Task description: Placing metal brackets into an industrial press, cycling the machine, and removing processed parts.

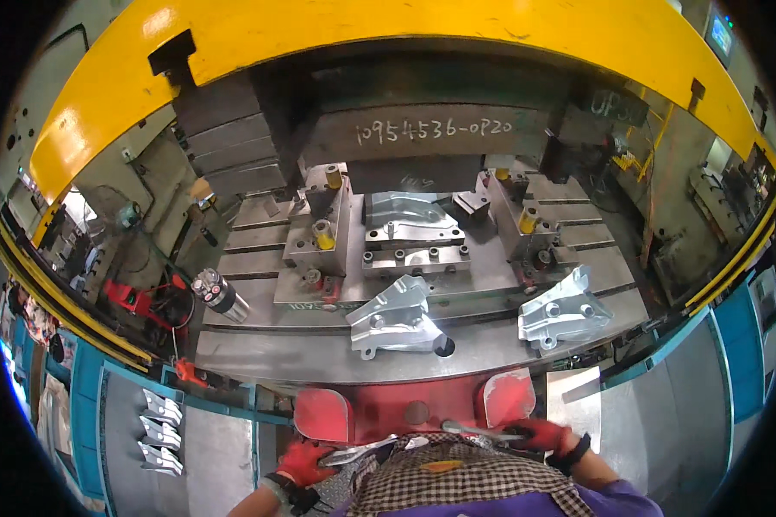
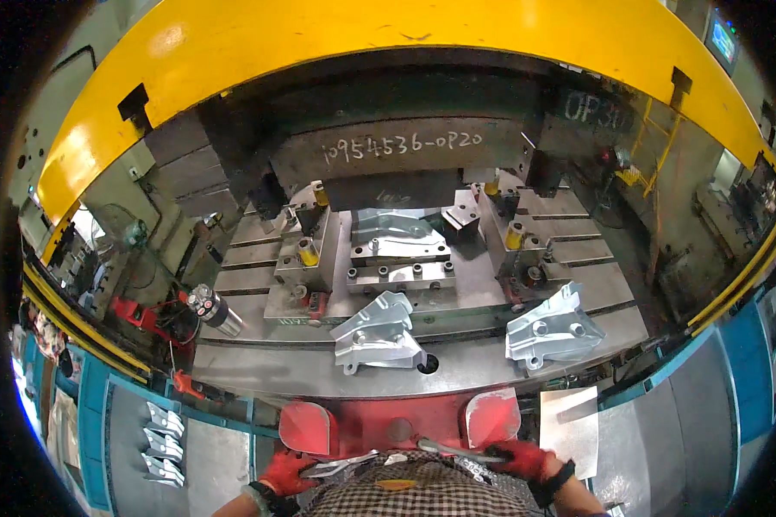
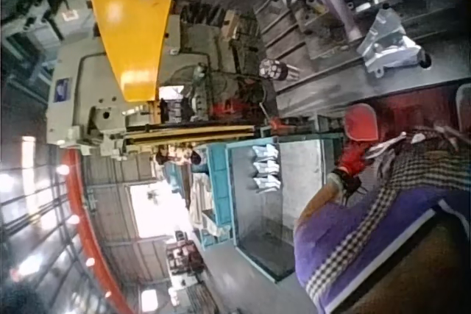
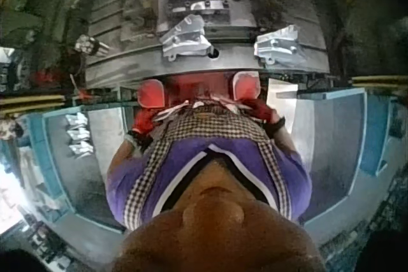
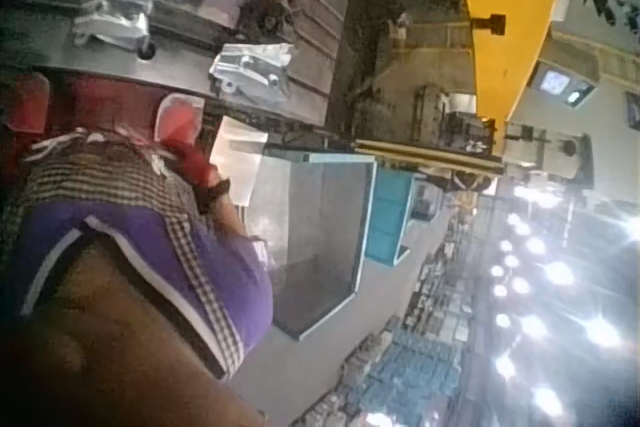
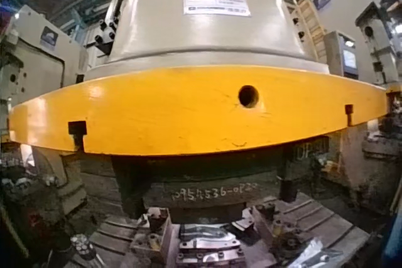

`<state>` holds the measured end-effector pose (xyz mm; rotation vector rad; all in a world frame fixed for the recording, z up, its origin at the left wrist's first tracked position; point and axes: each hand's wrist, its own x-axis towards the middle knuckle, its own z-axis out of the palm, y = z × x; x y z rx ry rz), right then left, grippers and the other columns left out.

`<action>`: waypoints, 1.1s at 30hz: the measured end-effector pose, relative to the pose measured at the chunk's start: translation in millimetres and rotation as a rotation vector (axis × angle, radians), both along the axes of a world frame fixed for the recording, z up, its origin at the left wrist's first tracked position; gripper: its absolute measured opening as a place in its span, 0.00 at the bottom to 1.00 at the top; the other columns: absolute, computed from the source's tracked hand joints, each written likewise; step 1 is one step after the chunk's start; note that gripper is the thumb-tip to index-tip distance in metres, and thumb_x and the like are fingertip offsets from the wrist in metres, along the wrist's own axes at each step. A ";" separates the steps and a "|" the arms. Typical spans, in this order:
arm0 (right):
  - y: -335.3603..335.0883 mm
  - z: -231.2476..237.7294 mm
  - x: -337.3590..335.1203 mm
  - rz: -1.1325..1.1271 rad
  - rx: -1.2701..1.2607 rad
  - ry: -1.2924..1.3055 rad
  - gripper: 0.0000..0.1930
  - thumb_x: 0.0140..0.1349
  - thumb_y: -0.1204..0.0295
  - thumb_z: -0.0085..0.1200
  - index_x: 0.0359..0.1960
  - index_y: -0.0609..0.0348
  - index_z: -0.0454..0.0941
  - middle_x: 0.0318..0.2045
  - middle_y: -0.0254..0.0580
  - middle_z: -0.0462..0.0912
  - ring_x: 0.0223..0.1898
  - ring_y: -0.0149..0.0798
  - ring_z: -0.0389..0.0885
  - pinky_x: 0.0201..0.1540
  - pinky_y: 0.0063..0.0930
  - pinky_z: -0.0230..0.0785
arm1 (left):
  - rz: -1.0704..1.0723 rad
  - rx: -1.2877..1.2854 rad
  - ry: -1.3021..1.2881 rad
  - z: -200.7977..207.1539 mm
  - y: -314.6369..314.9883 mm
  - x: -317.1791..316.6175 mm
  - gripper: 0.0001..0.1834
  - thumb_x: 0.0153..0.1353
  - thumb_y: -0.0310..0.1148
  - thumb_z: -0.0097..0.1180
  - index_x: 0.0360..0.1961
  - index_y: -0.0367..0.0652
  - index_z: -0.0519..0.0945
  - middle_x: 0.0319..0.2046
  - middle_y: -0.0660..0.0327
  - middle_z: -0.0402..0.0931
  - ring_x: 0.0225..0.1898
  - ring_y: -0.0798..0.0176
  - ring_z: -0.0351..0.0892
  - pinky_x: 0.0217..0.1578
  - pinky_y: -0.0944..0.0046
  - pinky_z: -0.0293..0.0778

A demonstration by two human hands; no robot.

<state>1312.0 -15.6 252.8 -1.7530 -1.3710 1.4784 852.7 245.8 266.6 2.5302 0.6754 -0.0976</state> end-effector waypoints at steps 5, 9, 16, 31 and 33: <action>-9.3 3.6 -36.1 0.027 0.157 -0.827 0.33 0.46 0.53 0.61 0.56 0.45 0.72 0.62 0.51 0.63 0.65 0.59 0.53 0.60 0.51 0.56 | 0.082 0.007 -0.054 -28.3 4.7 9.1 0.31 0.45 0.50 0.61 0.53 0.53 0.76 0.57 0.55 0.69 0.60 0.46 0.63 0.59 0.51 0.59; 5.7 -36.0 -34.0 -0.007 0.209 -0.730 0.27 0.48 0.53 0.59 0.50 0.48 0.75 0.55 0.50 0.73 0.58 0.53 0.68 0.56 0.47 0.62 | 0.115 -0.021 0.081 -54.0 11.1 7.2 0.30 0.47 0.49 0.60 0.53 0.54 0.76 0.54 0.53 0.72 0.55 0.45 0.70 0.55 0.50 0.65; 15.1 -28.8 -30.0 0.074 0.384 -0.864 0.25 0.45 0.56 0.59 0.46 0.50 0.75 0.47 0.45 0.77 0.52 0.50 0.74 0.53 0.44 0.65 | 0.052 0.074 0.123 -54.9 15.3 5.2 0.29 0.46 0.50 0.60 0.51 0.53 0.76 0.52 0.53 0.74 0.53 0.45 0.71 0.53 0.51 0.68; 11.2 -41.4 -27.7 0.026 0.385 -0.791 0.24 0.47 0.56 0.58 0.46 0.51 0.76 0.49 0.47 0.76 0.54 0.52 0.71 0.55 0.45 0.65 | 0.028 0.137 0.090 -49.8 12.2 9.3 0.30 0.45 0.50 0.61 0.52 0.55 0.77 0.58 0.56 0.68 0.62 0.49 0.62 0.61 0.51 0.57; 11.9 -42.2 -28.4 0.031 0.394 -0.771 0.25 0.49 0.54 0.58 0.48 0.50 0.75 0.51 0.46 0.75 0.54 0.52 0.71 0.55 0.45 0.64 | 0.046 0.156 0.066 -66.4 12.8 -1.5 0.30 0.46 0.51 0.61 0.52 0.55 0.77 0.58 0.56 0.68 0.63 0.49 0.61 0.61 0.50 0.58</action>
